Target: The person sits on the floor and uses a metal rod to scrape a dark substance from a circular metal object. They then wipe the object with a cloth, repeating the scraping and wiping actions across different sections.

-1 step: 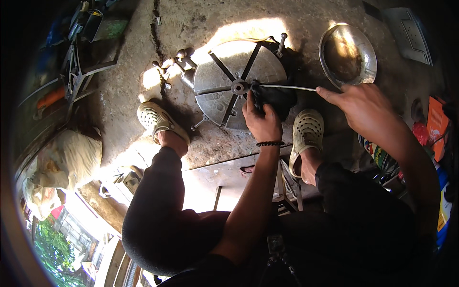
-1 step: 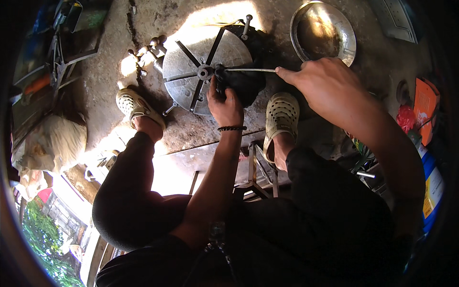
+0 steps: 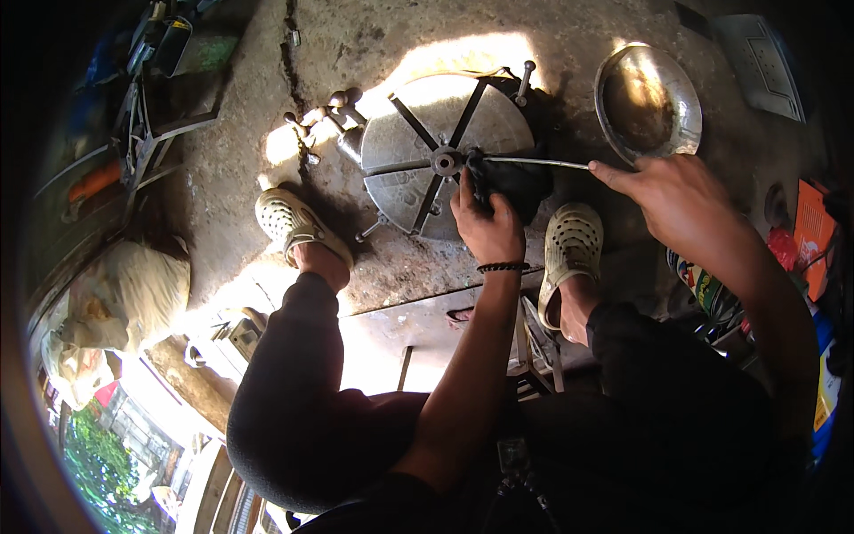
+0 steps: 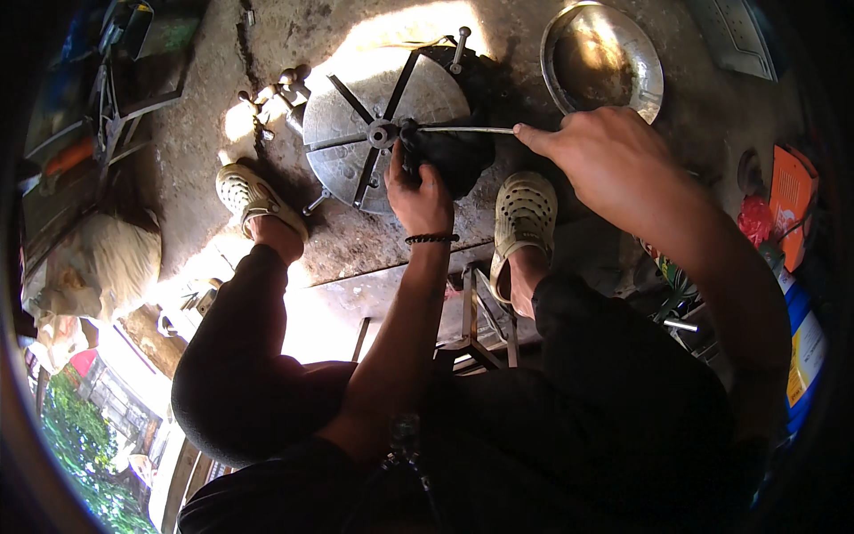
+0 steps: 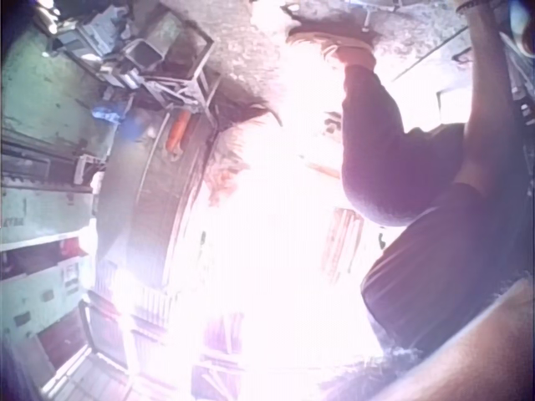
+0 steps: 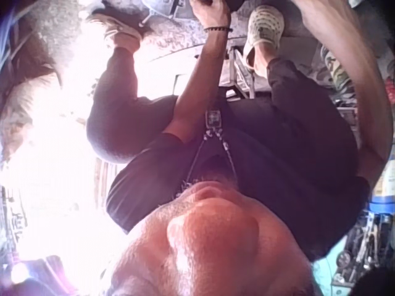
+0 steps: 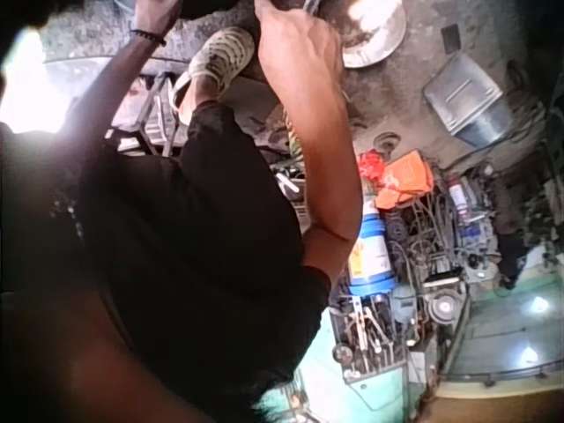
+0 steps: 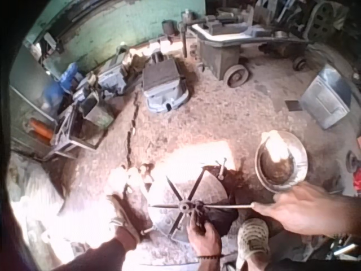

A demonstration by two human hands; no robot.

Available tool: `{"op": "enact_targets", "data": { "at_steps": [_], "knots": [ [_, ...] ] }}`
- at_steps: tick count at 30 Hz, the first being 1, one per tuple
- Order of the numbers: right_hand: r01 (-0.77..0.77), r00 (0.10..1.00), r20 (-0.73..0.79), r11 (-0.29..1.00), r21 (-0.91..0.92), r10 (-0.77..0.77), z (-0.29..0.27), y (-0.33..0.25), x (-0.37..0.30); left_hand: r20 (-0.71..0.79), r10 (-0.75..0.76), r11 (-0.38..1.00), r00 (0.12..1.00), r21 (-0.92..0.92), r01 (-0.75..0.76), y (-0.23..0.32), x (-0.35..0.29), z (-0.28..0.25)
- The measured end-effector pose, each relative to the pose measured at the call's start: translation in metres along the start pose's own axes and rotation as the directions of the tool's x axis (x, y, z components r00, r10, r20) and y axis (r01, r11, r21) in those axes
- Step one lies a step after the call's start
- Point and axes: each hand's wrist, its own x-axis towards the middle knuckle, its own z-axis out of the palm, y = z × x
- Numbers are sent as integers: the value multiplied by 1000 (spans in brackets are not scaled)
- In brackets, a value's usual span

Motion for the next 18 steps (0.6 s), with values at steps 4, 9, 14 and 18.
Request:
{"op": "enact_targets", "data": {
  "at_steps": [4,9,14,18],
  "knots": [
    [26,998,-54,992,122,-20,19,9,4,2,20,999,1000,38,-20,1,5,0],
    [1,999,-54,997,81,3,30,3,8,-17,77,997,997,-31,-77,-7,16,2],
    [103,994,-6,973,-208,-107,1,-25,27,44,39,998,998,37,-41,-7,18,-3],
    [207,978,34,922,-326,-208,-10,-31,46,125,-109,986,986,-109,123,4,27,-12]
  ]
}}
